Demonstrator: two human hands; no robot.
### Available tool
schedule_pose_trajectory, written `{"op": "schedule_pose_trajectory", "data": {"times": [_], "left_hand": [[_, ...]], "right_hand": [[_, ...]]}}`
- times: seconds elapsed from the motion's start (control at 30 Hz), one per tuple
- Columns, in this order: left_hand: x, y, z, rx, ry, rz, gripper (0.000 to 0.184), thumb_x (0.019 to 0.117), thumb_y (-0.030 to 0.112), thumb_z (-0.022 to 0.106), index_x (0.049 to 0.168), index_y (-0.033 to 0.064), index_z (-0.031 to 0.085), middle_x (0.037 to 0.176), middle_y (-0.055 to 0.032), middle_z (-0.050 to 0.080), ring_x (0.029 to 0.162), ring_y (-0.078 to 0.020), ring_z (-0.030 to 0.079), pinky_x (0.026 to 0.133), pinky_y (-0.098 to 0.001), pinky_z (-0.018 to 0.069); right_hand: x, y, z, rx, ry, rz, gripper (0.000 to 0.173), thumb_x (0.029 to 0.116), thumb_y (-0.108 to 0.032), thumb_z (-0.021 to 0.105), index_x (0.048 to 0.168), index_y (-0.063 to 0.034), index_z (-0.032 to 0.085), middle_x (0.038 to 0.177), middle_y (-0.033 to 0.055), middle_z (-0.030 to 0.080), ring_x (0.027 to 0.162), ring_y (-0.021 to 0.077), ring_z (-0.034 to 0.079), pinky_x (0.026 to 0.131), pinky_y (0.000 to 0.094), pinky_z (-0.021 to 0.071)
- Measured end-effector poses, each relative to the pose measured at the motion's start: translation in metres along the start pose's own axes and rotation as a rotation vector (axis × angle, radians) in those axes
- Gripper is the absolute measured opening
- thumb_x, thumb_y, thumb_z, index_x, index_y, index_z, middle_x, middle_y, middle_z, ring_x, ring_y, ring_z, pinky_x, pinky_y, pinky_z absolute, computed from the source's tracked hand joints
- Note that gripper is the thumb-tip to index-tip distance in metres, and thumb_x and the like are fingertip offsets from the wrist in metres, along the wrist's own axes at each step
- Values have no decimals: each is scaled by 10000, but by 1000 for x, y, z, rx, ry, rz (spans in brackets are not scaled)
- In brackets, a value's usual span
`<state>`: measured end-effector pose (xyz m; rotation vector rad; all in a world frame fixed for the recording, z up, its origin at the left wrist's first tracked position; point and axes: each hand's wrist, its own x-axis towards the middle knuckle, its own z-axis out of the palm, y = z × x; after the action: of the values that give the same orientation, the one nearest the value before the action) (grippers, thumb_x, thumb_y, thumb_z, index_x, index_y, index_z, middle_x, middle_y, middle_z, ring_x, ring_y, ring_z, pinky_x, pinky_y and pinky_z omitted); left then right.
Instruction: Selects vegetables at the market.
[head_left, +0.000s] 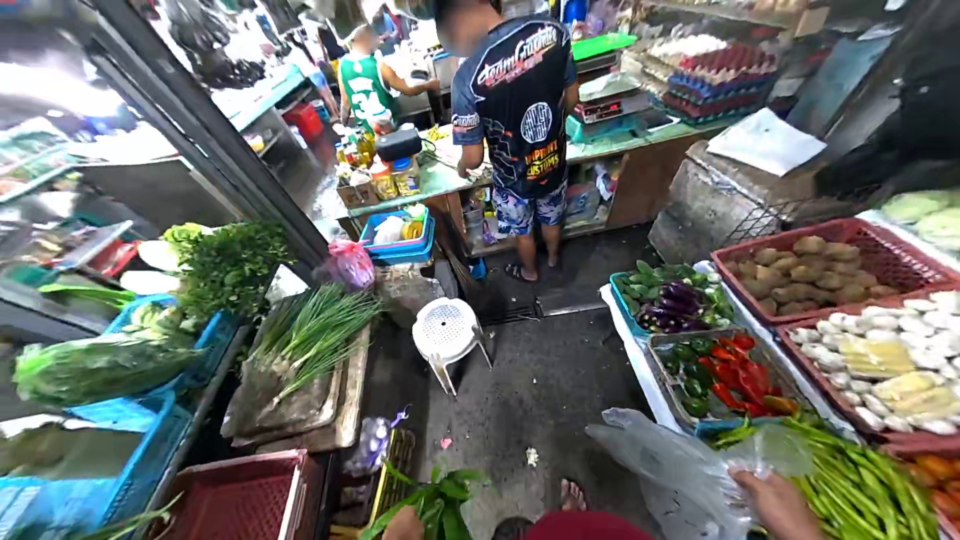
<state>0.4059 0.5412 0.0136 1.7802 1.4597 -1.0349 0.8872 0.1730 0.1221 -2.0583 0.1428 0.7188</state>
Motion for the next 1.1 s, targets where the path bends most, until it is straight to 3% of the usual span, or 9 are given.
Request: {"op": "schedule_pose_trajectory", "data": {"times": [0.2,0.37,0.7,0.8,0.87,0.93,0.97,1.03,1.1], "left_hand": [[21,74,-140,-3,-12,58,454,977,354,617,1179,-47,679,1223,-265,679,1172,-413,653,992,-640,501],[52,144,-279,-51,92,139,407,945,334,660,1158,-11,696,1180,-249,694,1135,-412,664,970,-651,509],[100,324,-681,-125,479,333,414,958,275,657,1243,-25,647,1243,-281,654,1187,-437,632,989,-656,492],[132,375,-776,-190,717,380,412,929,317,674,1182,-8,672,1180,-299,673,1133,-486,648,917,-722,504],[138,404,-818,-255,811,382,493,967,364,648,1280,-17,636,1274,-313,636,1212,-497,610,978,-722,477],[135,424,-841,-352,871,403,523,982,363,619,1360,2,594,1333,-304,610,1260,-493,581,1010,-719,456],[136,430,-844,-404,908,437,470,974,331,615,1331,26,621,1304,-290,632,1236,-486,598,993,-721,462],[135,434,-831,-485,923,556,423,995,288,597,1329,29,627,1281,-276,649,1213,-479,613,994,-717,468],[144,434,-784,-508,856,653,432,1029,283,565,1368,17,593,1302,-271,639,1226,-460,610,1020,-685,476]], "right_hand": [[76,-95,41,-147,-13,-63,336,959,-99,655,1257,48,604,1094,275,656,909,375,668,800,603,550],[123,-145,69,-29,43,-29,334,960,-82,636,1262,44,570,1001,203,630,754,262,614,673,496,540],[138,-247,144,71,215,67,326,958,-101,620,1247,34,550,943,115,615,684,152,594,622,393,548],[141,-274,162,152,263,62,353,953,-71,618,1287,17,550,1018,117,635,785,147,631,701,386,570],[142,-284,175,182,273,67,360,951,-73,620,1293,21,559,1061,143,653,856,182,656,758,424,585],[147,-296,189,202,273,70,323,955,-79,626,1261,15,577,1033,141,662,840,190,663,740,429,587],[150,-302,196,225,265,67,311,953,-75,631,1249,12,587,1018,141,675,827,197,674,728,432,594],[159,-319,208,273,215,47,287,963,-66,624,1239,8,588,1008,135,684,816,195,683,713,417,601],[169,-337,220,301,147,20,268,966,-57,618,1226,5,601,995,125,696,809,188,693,707,400,612]]}}
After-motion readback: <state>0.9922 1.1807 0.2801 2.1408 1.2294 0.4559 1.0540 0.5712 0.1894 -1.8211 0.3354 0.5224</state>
